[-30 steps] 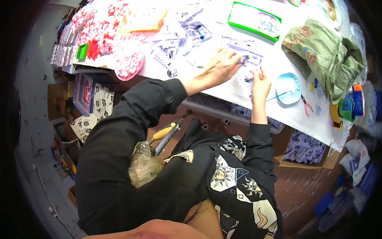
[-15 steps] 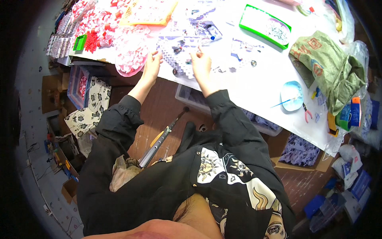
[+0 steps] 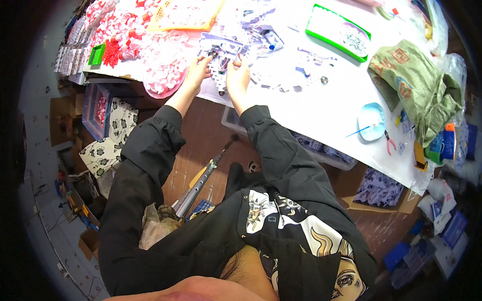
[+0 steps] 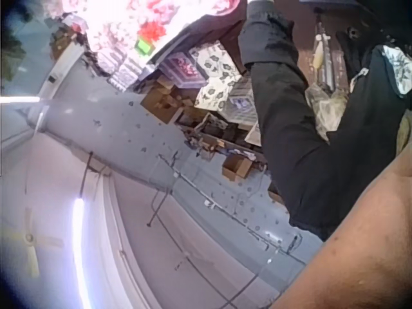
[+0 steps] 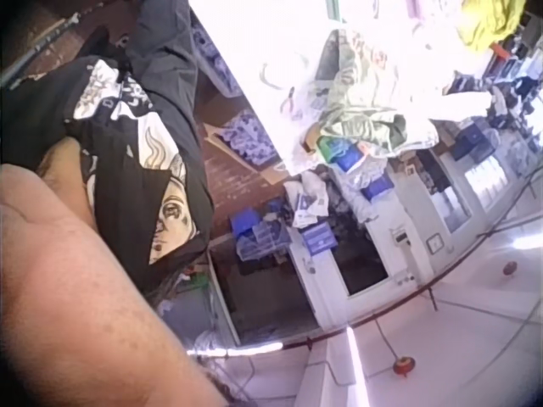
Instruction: The person assembles small plastic parts and electronic components into larger units by hand, using glue and a brush to join them.
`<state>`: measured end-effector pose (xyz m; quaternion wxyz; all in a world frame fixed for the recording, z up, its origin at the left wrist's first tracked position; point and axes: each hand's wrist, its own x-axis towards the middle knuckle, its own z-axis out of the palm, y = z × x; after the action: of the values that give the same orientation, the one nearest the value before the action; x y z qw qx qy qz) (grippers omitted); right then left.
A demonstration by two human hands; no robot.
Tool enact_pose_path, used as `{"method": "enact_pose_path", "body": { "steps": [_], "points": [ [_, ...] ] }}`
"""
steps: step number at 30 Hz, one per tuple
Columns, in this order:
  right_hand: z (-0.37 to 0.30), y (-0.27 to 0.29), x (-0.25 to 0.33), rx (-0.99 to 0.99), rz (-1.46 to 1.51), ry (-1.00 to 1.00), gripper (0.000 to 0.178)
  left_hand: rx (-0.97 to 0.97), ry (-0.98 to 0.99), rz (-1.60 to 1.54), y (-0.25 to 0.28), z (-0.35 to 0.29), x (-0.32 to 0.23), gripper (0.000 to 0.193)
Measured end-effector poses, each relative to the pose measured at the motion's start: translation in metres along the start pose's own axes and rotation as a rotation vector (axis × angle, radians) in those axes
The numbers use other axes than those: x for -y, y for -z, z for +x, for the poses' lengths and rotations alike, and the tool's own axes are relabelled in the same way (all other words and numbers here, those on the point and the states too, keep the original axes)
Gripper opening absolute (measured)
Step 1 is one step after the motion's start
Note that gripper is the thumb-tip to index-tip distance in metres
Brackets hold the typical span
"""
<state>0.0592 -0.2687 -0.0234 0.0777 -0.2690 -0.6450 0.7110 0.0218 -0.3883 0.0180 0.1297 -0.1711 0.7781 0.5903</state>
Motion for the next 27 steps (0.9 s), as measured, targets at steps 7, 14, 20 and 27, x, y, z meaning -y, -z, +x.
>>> {"method": "enact_pose_path", "body": {
  "steps": [7,14,20,27],
  "points": [
    [0.015,0.027,-0.001,0.001,-0.065,0.063,0.042,-0.015,-0.066,-0.088,-0.023,-0.011,0.005,0.039],
    [-0.025,0.072,-0.001,-0.017,0.457,-0.166,0.033,0.133,-0.054,-0.223,-0.024,-0.056,0.007,0.038],
    [-0.025,0.107,-0.019,0.154,-0.655,0.494,0.037,0.12,-0.096,-0.295,0.01,-0.062,0.007,0.036],
    [0.038,0.084,-0.018,0.262,-1.278,1.082,0.054,0.072,-0.112,-0.286,0.037,-0.057,-0.006,0.032]
  ]
}}
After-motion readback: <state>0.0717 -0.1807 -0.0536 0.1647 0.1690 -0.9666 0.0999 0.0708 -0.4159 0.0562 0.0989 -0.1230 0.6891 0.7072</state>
